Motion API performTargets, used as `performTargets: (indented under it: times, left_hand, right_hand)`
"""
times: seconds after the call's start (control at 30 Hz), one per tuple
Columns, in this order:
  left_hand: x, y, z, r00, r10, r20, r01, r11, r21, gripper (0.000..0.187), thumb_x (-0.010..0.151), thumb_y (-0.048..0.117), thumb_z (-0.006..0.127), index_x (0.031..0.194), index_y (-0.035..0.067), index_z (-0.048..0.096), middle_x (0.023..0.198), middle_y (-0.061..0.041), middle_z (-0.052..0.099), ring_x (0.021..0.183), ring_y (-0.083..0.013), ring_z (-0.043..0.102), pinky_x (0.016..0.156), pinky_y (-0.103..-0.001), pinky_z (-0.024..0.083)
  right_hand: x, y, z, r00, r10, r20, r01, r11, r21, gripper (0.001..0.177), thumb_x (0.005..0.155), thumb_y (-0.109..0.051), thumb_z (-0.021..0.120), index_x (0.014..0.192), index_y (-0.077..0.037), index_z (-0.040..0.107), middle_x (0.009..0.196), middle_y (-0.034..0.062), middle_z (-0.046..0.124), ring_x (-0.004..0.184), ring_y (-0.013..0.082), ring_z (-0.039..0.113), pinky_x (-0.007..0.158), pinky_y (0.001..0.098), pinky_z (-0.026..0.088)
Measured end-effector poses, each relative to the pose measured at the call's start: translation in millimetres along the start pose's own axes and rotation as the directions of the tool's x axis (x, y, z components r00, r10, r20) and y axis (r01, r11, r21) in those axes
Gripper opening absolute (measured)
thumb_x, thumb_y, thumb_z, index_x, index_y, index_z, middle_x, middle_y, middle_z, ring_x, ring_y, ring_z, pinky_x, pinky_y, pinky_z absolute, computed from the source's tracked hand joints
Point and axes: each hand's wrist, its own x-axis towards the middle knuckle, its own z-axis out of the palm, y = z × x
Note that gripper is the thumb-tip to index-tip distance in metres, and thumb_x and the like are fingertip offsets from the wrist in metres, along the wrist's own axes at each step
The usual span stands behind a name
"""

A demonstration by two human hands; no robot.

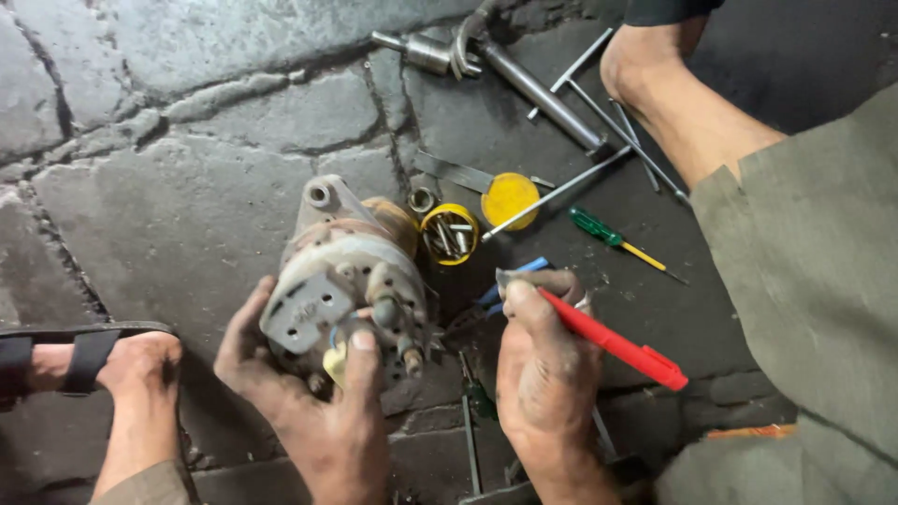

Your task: Repairing or disassembling an alternator or electric motor component using various hand tools.

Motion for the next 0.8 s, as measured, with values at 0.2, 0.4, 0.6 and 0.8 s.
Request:
performTargets:
  times: [0.2,0.4,0.6,0.8]
  left_hand:
    - [-20.1,18.3,-20.6,0.999,0.024,0.029,-0.026,0.997,0.077,0.076,0.091,0.011,0.078,0.15,0.003,0.03,0.145,-0.016,0.045,0.135,-0.0254,0.051,0.116,-0.038,0.042]
    - [-86.8,24.9,-54.4,0.977,0.112,-0.182,-0.098,0.992,0.082,0.041,0.104,0.012,0.067,0.14,0.002,0.052,0.13,-0.012,0.064,0.119,-0.0187,0.064,0.108,-0.032,0.052]
    - [-152.3,-15.3,-54.0,0.98,-0.146,0.133,0.177,0.947,-0.267,0.018,0.097,0.004,0.057,0.11,-0.002,0.067,0.103,-0.014,0.08,0.094,-0.0185,0.075,0.087,-0.033,0.06]
    - [-201.2,-33.1,-35.0,0.978,-0.004,0.206,0.12,0.825,-0.551,0.021,0.097,0.001,0.059,0.116,-0.006,0.065,0.102,-0.021,0.08,0.09,-0.0231,0.077,0.082,-0.037,0.063]
  right_hand:
    - [0.5,-23.7,12.8,0.996,-0.071,0.05,0.069,0.997,0.045,0.009,0.089,0.0,0.071,0.095,-0.002,0.065,0.092,0.0062,0.065,0.089,0.0144,0.058,0.091,0.0315,0.045]
    - [-27.9,-42.7,-1.0,0.97,-0.119,0.214,0.116,0.993,0.026,0.009,0.09,-0.001,0.072,0.098,0.0,0.067,0.092,0.0058,0.065,0.086,0.0132,0.057,0.086,0.0297,0.045]
    - [-75.8,-59.2,-16.7,0.944,-0.076,0.32,0.088,0.996,-0.023,0.012,0.089,-0.005,0.071,0.098,0.002,0.069,0.084,0.0061,0.064,0.076,0.0123,0.058,0.072,0.0278,0.045]
    - [-121.2,-89.3,-41.2,0.851,-0.057,0.521,0.146,0.98,-0.131,0.015,0.088,-0.006,0.071,0.1,0.003,0.07,0.077,0.0067,0.063,0.066,0.0119,0.054,0.06,0.0274,0.043]
